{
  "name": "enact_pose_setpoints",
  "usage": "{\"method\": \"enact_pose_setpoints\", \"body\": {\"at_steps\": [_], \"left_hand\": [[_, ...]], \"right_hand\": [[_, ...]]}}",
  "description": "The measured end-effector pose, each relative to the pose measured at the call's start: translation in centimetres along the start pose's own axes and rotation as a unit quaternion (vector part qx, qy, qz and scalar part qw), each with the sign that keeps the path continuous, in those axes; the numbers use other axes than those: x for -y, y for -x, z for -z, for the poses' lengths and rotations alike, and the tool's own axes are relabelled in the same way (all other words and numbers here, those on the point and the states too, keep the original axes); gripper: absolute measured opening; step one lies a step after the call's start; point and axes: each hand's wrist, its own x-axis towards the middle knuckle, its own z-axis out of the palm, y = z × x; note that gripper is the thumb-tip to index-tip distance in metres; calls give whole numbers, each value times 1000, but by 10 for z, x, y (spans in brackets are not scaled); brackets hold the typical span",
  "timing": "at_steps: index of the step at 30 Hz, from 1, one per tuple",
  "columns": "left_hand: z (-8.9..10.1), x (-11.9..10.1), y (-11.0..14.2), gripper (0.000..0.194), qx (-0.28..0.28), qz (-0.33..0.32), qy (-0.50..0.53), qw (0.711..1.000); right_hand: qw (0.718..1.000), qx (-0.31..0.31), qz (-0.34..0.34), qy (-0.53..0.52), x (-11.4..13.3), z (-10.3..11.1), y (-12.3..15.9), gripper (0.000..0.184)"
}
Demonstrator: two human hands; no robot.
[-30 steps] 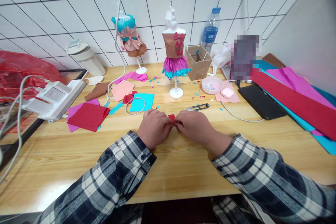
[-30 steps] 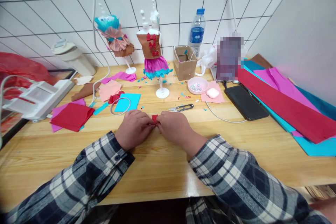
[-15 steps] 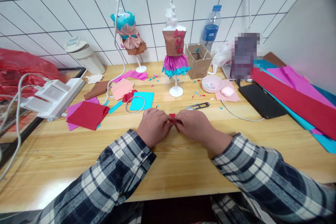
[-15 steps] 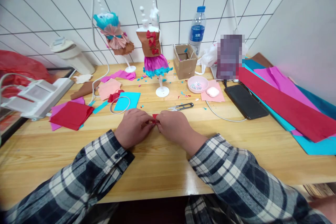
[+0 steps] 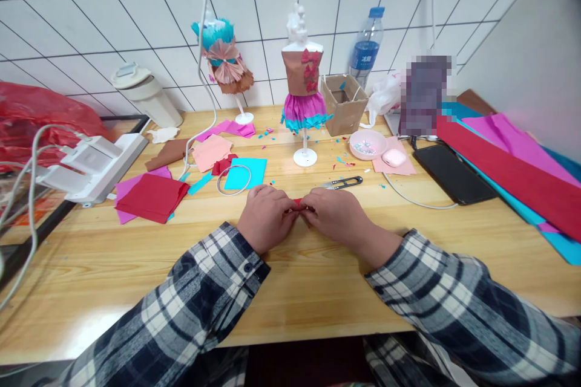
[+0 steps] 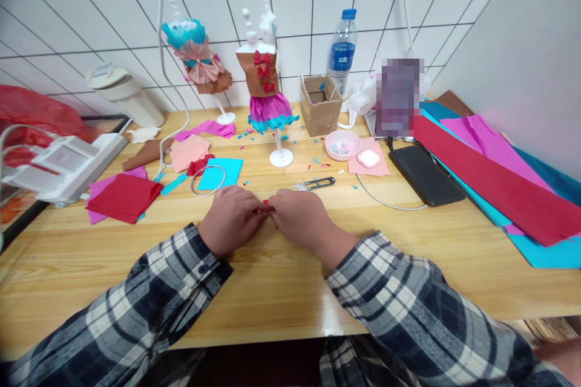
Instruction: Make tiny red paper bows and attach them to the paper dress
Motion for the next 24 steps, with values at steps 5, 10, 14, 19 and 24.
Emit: {"method": "enact_pose_setpoints", "body": {"at_steps": [5, 10, 14, 19, 24], "left_hand": [[2, -2, 0, 18, -3, -3, -7, 1000], [3, -3, -1, 19, -1, -3, -4, 1000], [2, -3, 0, 18, -3, -4, -2, 1000], [2, -2, 0, 18, -1, -4, 2, 1000], [2, -2, -1, 20, 3, -1, -5, 1000]], "right_hand": [[1000, 8, 1, 16, 0, -1, 1, 24], [1000, 7, -2, 28, 0, -2, 0, 26], [1000, 4, -6, 27, 1, -2, 0, 23], [1000, 1, -3, 1, -1, -2, 0, 21], [1000, 1, 0, 9, -1, -2, 0, 24]]}}
